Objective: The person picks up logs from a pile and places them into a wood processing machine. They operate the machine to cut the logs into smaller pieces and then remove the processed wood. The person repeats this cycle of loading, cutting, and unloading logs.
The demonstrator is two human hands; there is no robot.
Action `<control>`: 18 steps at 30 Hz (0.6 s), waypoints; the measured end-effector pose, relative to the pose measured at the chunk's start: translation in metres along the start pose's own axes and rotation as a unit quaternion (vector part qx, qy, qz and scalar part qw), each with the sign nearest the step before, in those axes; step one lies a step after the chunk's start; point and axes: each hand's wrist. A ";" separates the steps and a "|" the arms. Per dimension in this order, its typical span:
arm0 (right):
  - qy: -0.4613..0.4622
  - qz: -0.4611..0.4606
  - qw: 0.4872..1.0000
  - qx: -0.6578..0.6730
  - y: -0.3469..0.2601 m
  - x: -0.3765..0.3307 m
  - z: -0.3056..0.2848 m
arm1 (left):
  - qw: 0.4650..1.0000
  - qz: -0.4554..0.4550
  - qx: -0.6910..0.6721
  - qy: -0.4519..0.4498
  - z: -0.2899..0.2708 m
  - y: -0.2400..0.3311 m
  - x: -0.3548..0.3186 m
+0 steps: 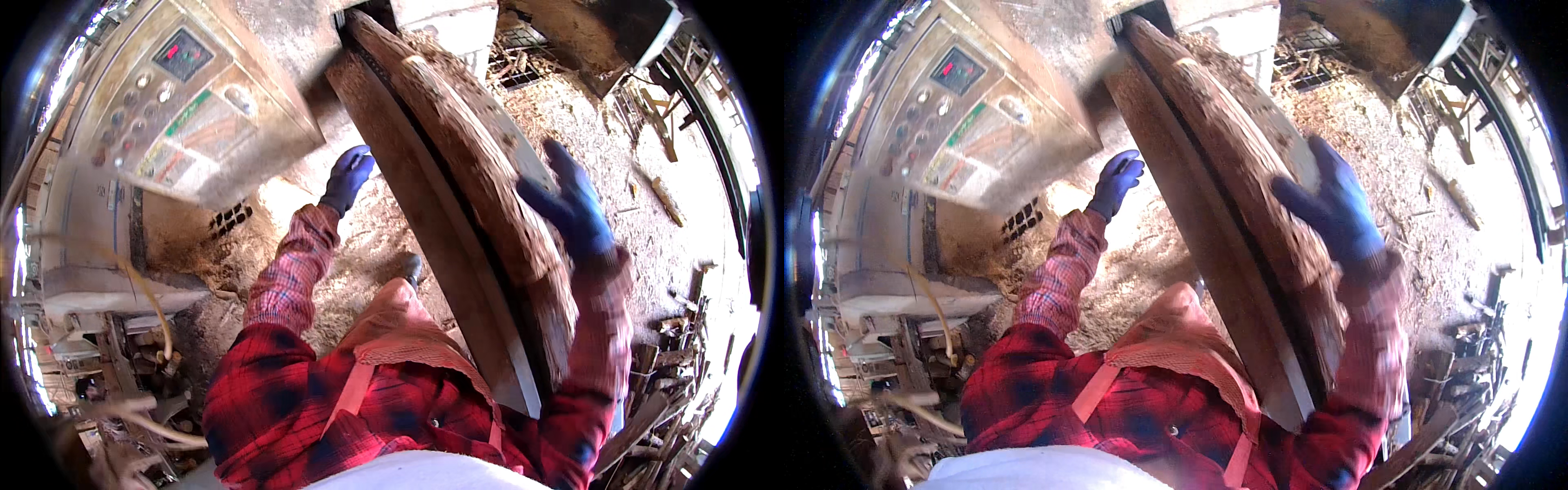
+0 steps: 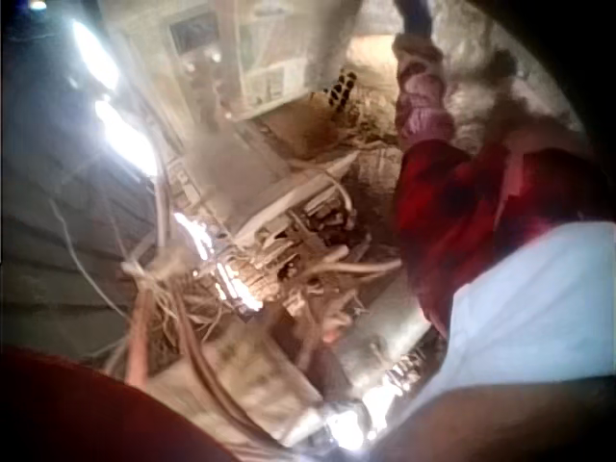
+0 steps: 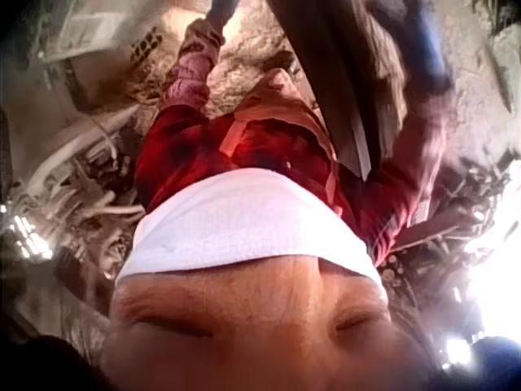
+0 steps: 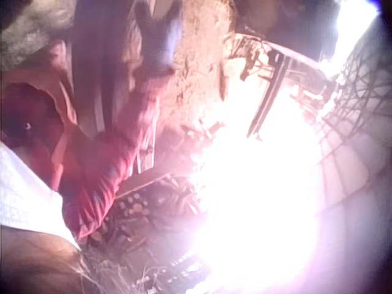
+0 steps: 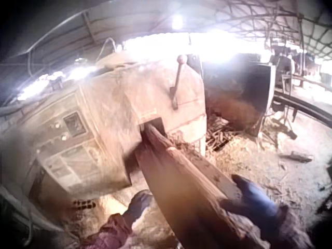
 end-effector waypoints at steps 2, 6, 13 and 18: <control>0.014 -0.007 1.000 -0.009 0.041 0.118 0.036 | 0.993 0.080 0.078 -0.035 0.000 0.010 0.039; -0.002 -0.012 0.991 -0.135 0.058 0.303 0.109 | 0.992 0.101 0.050 -0.065 -0.019 0.051 0.075; -0.075 0.036 0.952 -0.294 0.081 0.391 0.188 | 0.986 0.163 0.020 -0.013 -0.015 0.082 0.136; 0.238 -0.259 0.884 -0.308 -0.064 0.403 0.033 | 0.834 0.505 0.215 0.046 0.051 0.148 0.228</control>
Point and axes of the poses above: each hand's wrist, its own x-axis towards the middle knuckle, its own z-axis out of the palm, y = z × x, and after that the axes turned 4 degrees about -z, right-handed
